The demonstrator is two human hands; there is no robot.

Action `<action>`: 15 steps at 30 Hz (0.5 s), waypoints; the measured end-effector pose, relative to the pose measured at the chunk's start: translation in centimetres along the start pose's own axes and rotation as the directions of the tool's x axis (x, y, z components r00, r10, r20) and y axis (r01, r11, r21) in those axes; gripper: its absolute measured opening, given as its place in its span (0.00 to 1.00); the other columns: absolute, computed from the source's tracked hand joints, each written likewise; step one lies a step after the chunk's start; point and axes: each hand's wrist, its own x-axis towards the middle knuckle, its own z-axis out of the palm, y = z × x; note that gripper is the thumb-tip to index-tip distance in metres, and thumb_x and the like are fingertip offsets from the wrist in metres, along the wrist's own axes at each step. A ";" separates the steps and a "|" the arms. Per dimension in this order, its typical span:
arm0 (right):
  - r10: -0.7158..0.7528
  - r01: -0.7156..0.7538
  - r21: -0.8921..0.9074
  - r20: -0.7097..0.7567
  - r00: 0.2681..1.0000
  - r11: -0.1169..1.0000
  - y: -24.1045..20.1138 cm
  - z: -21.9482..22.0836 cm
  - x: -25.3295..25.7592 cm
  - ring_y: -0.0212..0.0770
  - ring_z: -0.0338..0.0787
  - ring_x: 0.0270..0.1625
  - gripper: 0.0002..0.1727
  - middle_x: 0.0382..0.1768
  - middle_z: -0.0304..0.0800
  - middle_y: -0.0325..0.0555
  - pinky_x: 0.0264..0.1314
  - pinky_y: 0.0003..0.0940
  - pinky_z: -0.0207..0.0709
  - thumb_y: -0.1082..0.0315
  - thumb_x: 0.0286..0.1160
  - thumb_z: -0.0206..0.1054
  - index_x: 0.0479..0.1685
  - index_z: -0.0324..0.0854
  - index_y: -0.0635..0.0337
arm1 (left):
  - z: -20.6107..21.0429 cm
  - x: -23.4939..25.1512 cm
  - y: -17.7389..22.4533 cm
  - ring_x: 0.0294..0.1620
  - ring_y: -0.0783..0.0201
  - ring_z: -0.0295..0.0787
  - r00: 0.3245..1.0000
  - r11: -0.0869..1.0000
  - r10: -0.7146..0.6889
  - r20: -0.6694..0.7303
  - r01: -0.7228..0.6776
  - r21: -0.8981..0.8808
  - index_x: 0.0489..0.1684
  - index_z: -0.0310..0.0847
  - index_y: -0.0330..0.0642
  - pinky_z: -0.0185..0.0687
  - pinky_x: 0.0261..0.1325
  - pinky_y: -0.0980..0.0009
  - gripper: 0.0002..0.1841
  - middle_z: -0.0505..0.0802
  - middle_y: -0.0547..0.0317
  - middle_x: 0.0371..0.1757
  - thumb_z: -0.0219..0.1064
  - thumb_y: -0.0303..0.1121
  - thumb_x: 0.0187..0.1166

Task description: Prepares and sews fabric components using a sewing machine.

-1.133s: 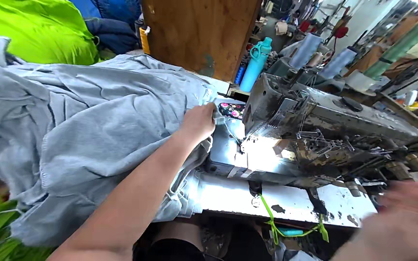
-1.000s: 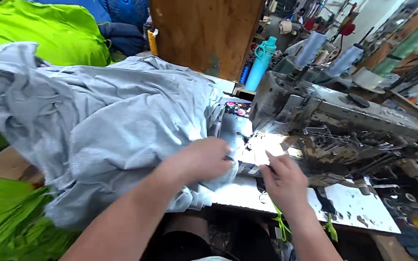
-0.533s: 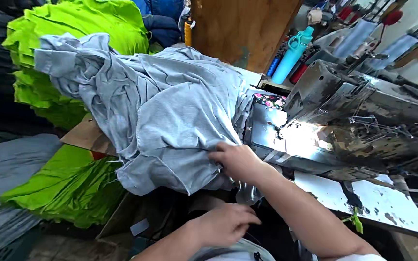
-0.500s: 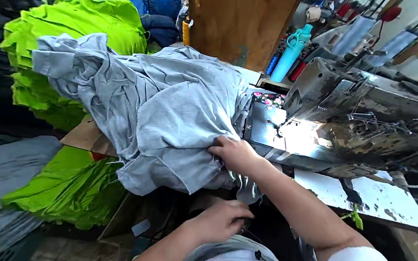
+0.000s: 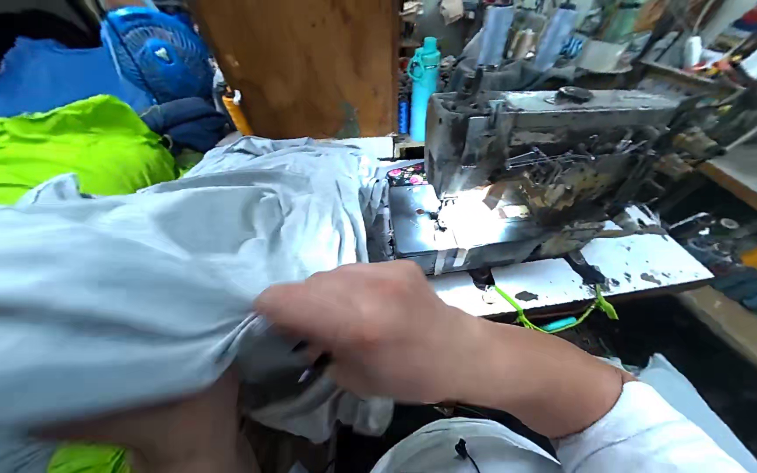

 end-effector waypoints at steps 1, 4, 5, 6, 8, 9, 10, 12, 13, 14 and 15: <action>0.120 -0.115 -0.079 0.059 0.991 0.990 0.9 -0.8 -0.8 0.38 0.90 0.27 0.09 0.24 0.89 0.39 0.24 0.37 0.82 0.75 0.64 0.74 0.42 0.89 0.57 | 1.1 1.8 -0.3 0.70 0.50 0.81 0.987 0.987 0.067 0.144 -0.086 0.135 0.62 0.73 0.16 0.73 0.75 0.53 0.25 0.86 0.31 0.62 0.69 0.34 0.79; 0.640 -0.560 -0.314 0.442 0.629 0.767 5.9 -1.6 -4.9 0.56 0.94 0.46 0.13 0.40 0.93 0.52 0.46 0.61 0.83 0.65 0.84 0.61 0.60 0.85 0.54 | 6.8 2.7 -2.3 0.59 0.26 0.87 0.714 0.899 -0.054 0.698 -0.270 0.346 0.49 0.88 0.30 0.79 0.56 0.27 0.10 0.89 0.27 0.55 0.67 0.21 0.73; 0.721 -0.646 -0.373 0.543 0.430 0.666 8.0 -1.0 -6.9 0.60 0.91 0.56 0.16 0.49 0.92 0.56 0.57 0.66 0.80 0.61 0.87 0.57 0.66 0.82 0.53 | 8.6 0.9 -3.8 0.61 0.29 0.87 0.548 0.894 -0.116 0.829 -0.306 0.328 0.54 0.89 0.35 0.80 0.57 0.28 0.13 0.91 0.33 0.59 0.66 0.20 0.75; 0.752 -0.691 -0.413 0.591 0.292 0.593 9.7 0.0 -9.2 0.63 0.89 0.62 0.18 0.55 0.91 0.59 0.62 0.69 0.78 0.59 0.88 0.56 0.69 0.80 0.54 | 9.7 -1.1 -4.7 0.65 0.33 0.87 0.449 0.905 -0.089 0.889 -0.335 0.260 0.58 0.89 0.38 0.79 0.61 0.31 0.17 0.91 0.37 0.62 0.65 0.18 0.74; 0.775 -0.715 -0.416 0.567 0.279 0.562 10.7 1.5 -13.2 0.62 0.89 0.62 0.21 0.57 0.90 0.59 0.62 0.65 0.79 0.56 0.86 0.61 0.72 0.78 0.54 | 10.3 -4.5 -6.1 0.63 0.42 0.91 0.517 0.894 0.268 0.813 -0.448 -0.010 0.57 0.90 0.41 0.82 0.63 0.38 0.19 0.94 0.45 0.59 0.67 0.19 0.68; 0.768 -0.696 -0.373 0.488 0.415 0.613 10.3 2.1 -14.6 0.58 0.91 0.57 0.23 0.57 0.89 0.57 0.57 0.59 0.83 0.55 0.83 0.66 0.72 0.79 0.55 | 10.2 -5.2 -6.2 0.62 0.47 0.92 0.530 0.863 0.418 0.738 -0.485 -0.140 0.59 0.89 0.44 0.82 0.66 0.43 0.18 0.94 0.49 0.60 0.65 0.22 0.72; 0.695 -0.626 -0.303 0.326 0.640 0.718 9.9 3.0 -16.0 0.53 0.94 0.45 0.23 0.51 0.89 0.55 0.42 0.52 0.88 0.54 0.76 0.72 0.65 0.83 0.57 | 10.1 -5.3 -6.0 0.58 0.51 0.93 0.527 0.824 0.525 0.669 -0.512 -0.243 0.58 0.89 0.45 0.84 0.63 0.50 0.14 0.95 0.51 0.58 0.63 0.25 0.79; 0.412 -0.399 -0.207 0.018 0.911 0.893 10.0 5.1 -16.5 0.42 0.91 0.32 0.23 0.44 0.89 0.52 0.26 0.37 0.85 0.50 0.66 0.79 0.50 0.86 0.59 | 10.3 -4.8 -4.7 0.47 0.57 0.94 0.513 0.768 0.625 0.588 -0.537 -0.349 0.53 0.88 0.44 0.88 0.52 0.60 0.10 0.96 0.53 0.51 0.61 0.27 0.85; 0.316 -0.319 -0.186 -0.046 0.948 0.929 10.3 5.8 -16.1 0.40 0.90 0.31 0.21 0.42 0.88 0.50 0.25 0.33 0.84 0.52 0.67 0.78 0.47 0.85 0.60 | 10.4 -4.5 -4.0 0.44 0.58 0.94 0.514 0.769 0.626 0.586 -0.530 -0.357 0.52 0.88 0.44 0.87 0.49 0.62 0.10 0.96 0.53 0.48 0.60 0.27 0.85; 0.265 -0.274 -0.169 -0.077 0.961 0.947 10.6 6.3 -15.7 0.40 0.89 0.31 0.15 0.39 0.88 0.49 0.25 0.32 0.83 0.59 0.68 0.77 0.44 0.85 0.61 | 10.4 -4.0 -3.2 0.42 0.58 0.93 0.526 0.781 0.613 0.589 -0.516 -0.351 0.51 0.89 0.43 0.87 0.47 0.62 0.10 0.96 0.53 0.46 0.60 0.28 0.85; 0.244 -0.256 -0.163 -0.093 0.965 0.953 11.1 6.5 -15.3 0.40 0.90 0.31 0.09 0.37 0.88 0.49 0.26 0.32 0.84 0.68 0.66 0.74 0.41 0.85 0.61 | 10.3 -3.5 -2.6 0.43 0.57 0.93 0.541 0.796 0.594 0.595 -0.501 -0.339 0.51 0.89 0.43 0.87 0.48 0.62 0.10 0.95 0.51 0.45 0.61 0.28 0.85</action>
